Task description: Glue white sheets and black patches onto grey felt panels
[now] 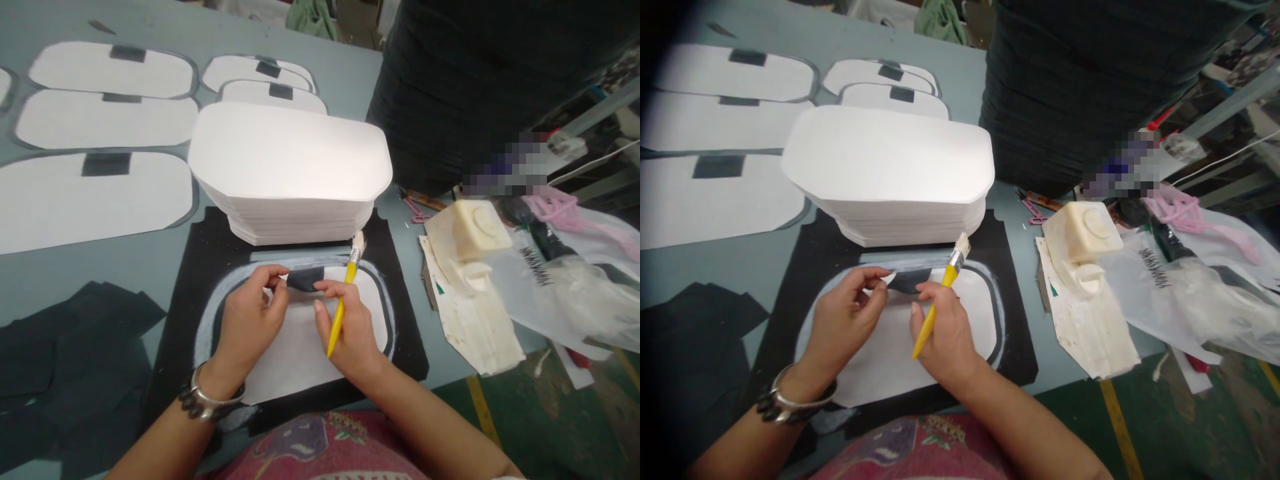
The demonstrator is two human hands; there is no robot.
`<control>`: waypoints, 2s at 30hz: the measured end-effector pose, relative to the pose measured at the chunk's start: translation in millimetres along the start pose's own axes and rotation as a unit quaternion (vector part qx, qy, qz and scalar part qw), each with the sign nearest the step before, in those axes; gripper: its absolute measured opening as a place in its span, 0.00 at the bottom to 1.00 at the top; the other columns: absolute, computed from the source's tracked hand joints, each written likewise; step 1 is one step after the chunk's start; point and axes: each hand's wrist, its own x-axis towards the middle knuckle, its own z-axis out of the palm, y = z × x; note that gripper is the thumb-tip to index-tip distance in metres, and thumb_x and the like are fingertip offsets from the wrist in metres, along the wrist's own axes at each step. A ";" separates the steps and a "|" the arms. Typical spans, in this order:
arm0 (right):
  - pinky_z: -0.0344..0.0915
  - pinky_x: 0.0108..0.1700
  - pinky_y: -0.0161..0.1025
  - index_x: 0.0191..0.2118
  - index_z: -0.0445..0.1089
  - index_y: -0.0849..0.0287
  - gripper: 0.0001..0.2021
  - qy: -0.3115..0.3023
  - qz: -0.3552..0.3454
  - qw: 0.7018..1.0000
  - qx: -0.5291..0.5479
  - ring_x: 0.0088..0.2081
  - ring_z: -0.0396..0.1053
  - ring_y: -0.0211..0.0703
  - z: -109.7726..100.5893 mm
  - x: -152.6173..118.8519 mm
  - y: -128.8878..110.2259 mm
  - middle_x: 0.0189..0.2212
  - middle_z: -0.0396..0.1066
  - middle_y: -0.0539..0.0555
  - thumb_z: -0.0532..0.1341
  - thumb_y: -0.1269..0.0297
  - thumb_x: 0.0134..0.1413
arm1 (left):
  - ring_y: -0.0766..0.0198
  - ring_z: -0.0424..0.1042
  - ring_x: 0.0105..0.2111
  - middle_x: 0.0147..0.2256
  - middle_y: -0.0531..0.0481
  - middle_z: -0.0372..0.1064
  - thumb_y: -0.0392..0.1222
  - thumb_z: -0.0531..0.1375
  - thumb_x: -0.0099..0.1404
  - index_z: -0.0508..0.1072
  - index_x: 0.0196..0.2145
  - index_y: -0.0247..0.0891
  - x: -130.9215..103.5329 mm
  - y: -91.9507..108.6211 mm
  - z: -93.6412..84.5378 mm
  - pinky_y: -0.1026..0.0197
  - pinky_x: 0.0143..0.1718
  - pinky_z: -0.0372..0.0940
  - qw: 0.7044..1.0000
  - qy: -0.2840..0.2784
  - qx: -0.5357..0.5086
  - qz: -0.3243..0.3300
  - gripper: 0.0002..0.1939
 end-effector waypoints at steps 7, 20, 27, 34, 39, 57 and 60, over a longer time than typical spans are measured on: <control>0.74 0.54 0.50 0.48 0.60 0.52 0.09 -0.007 0.017 1.000 -0.004 0.50 0.78 0.49 -1.3 3.3 8.1 0.48 0.77 0.59 0.58 0.67 0.65 | 0.64 0.73 0.29 0.37 0.50 0.79 0.40 0.55 0.71 0.77 0.46 0.38 0.4 -13.9 10.8 0.61 0.37 0.66 0.995 0.004 0.046 0.086 0.12; 0.74 0.52 0.55 0.47 0.60 0.53 0.08 -0.048 0.098 0.994 -0.010 0.49 0.78 0.54 5.3 -8.7 21.3 0.47 0.77 0.60 0.57 0.63 0.64 | 0.52 0.77 0.39 0.37 0.46 0.77 0.34 0.55 0.70 0.81 0.49 0.36 -10.5 -21.9 24.8 0.53 0.35 0.71 0.939 -0.046 0.271 0.208 0.16; 0.74 0.50 0.51 0.48 0.61 0.54 0.07 -0.054 0.077 0.994 -0.047 0.47 0.78 0.52 2.7 -9.8 22.5 0.45 0.77 0.59 0.57 0.64 0.66 | 0.52 0.77 0.40 0.37 0.46 0.76 0.35 0.55 0.71 0.80 0.50 0.36 -13.1 -19.4 25.8 0.53 0.35 0.71 0.935 -0.069 0.288 0.197 0.17; 0.70 0.48 0.50 0.47 0.66 0.57 0.09 -0.086 -0.002 0.976 -0.199 0.43 0.70 0.55 0.5 -0.5 25.7 0.41 0.77 0.59 0.55 0.74 0.64 | 0.49 0.77 0.45 0.42 0.44 0.77 0.38 0.51 0.73 0.78 0.55 0.36 -12.5 -12.6 23.5 0.51 0.40 0.71 0.933 -0.127 0.303 0.148 0.21; 0.69 0.46 0.49 0.46 0.69 0.58 0.13 -0.153 -0.021 0.954 -0.256 0.42 0.67 0.56 4.5 9.2 32.0 0.36 0.76 0.58 0.54 0.79 0.60 | 0.49 0.76 0.48 0.46 0.43 0.78 0.42 0.49 0.72 0.75 0.60 0.39 -9.0 -9.9 10.5 0.52 0.42 0.69 0.946 -0.194 0.252 0.067 0.24; 0.68 0.54 0.50 0.44 0.64 0.54 0.03 -0.033 -0.005 0.994 -0.103 0.49 0.72 0.52 -4.5 -2.0 30.8 0.45 0.78 0.58 0.59 0.65 0.67 | 0.62 0.65 0.28 0.27 0.52 0.67 0.52 0.51 0.73 0.68 0.31 0.41 -58.5 -6.2 -11.9 0.59 0.32 0.57 0.993 -0.113 0.030 -0.015 0.17; 0.68 0.57 0.52 0.45 0.61 0.53 0.04 0.023 -0.002 0.999 -0.047 0.52 0.74 0.50 -19.8 -9.4 14.1 0.50 0.78 0.60 0.57 0.61 0.71 | 0.58 0.75 0.45 0.46 0.43 0.77 0.50 0.53 0.73 0.73 0.52 0.38 -77.9 23.2 5.7 0.57 0.45 0.69 0.958 -0.207 -0.195 -0.045 0.18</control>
